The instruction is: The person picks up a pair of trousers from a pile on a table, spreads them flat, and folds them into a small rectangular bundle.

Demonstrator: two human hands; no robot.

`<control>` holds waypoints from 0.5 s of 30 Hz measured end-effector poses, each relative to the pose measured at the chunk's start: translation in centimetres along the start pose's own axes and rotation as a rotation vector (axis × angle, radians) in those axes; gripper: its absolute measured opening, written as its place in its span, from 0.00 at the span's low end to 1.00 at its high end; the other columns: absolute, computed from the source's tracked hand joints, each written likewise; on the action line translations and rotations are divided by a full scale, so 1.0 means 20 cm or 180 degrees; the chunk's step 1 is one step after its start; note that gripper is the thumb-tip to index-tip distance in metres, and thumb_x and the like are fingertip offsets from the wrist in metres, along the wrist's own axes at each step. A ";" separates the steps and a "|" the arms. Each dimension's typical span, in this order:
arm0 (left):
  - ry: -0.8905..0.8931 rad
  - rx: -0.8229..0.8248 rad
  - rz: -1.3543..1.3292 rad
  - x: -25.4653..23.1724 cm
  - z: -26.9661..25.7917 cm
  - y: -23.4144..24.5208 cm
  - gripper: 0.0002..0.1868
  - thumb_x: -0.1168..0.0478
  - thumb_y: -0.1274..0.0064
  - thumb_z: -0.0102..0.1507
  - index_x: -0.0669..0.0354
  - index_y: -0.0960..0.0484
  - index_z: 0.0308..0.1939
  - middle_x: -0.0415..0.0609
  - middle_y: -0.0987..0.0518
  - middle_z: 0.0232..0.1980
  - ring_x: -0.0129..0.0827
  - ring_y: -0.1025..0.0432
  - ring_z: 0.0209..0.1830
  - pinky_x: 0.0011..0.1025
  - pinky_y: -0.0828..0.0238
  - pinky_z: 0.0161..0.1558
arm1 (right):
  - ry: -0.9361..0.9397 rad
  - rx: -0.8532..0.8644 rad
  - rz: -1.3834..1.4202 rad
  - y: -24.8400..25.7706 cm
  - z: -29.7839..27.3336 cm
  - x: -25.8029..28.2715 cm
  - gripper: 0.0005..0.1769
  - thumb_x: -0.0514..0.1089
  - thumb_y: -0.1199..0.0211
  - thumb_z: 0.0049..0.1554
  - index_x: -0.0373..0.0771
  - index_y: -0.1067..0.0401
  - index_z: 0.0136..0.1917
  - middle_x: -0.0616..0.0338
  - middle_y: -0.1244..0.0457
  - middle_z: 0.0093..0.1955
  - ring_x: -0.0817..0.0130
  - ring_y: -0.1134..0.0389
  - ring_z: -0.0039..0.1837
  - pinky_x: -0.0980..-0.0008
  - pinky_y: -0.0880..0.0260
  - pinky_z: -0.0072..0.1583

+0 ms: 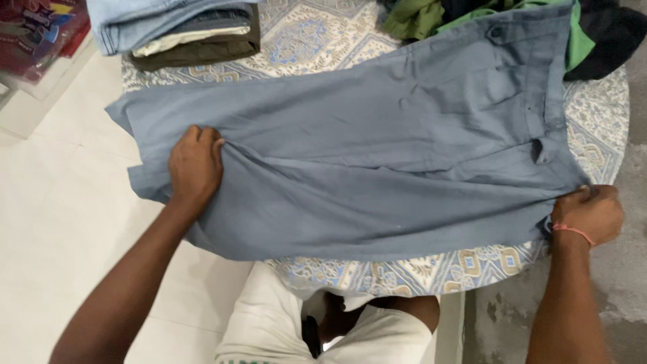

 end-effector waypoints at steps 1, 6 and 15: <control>0.0010 0.0054 0.0008 0.00 -0.01 0.00 0.09 0.59 0.47 0.70 0.61 0.19 0.46 0.58 0.25 0.46 0.54 0.28 0.46 0.49 0.33 0.48 | -0.0015 0.0020 0.0035 -0.02 -0.01 -0.02 0.03 0.37 0.36 0.56 0.34 0.24 0.43 0.40 0.31 0.42 0.40 0.29 0.43 0.47 0.31 0.45; 0.0007 0.0093 -0.0184 0.00 0.01 0.00 0.09 0.58 0.49 0.71 0.61 0.20 0.47 0.56 0.25 0.45 0.53 0.28 0.46 0.48 0.33 0.50 | 0.0094 0.0048 -0.0041 -0.10 -0.01 -0.10 0.05 0.38 0.38 0.57 0.35 0.24 0.45 0.42 0.31 0.40 0.43 0.29 0.45 0.50 0.29 0.47; 0.0146 0.0169 -0.0117 0.01 0.01 -0.01 0.10 0.57 0.49 0.71 0.60 0.20 0.46 0.56 0.24 0.45 0.52 0.27 0.44 0.47 0.33 0.50 | -0.0145 0.0199 0.0123 -0.08 -0.03 -0.08 0.04 0.39 0.36 0.59 0.36 0.24 0.44 0.42 0.31 0.40 0.42 0.28 0.44 0.49 0.29 0.47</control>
Point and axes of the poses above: each hand's wrist, its own z-axis towards the middle knuckle, its own y-axis out of the back of the hand, x = y × z, the point moved 4 cm from there along z, towards the middle knuckle
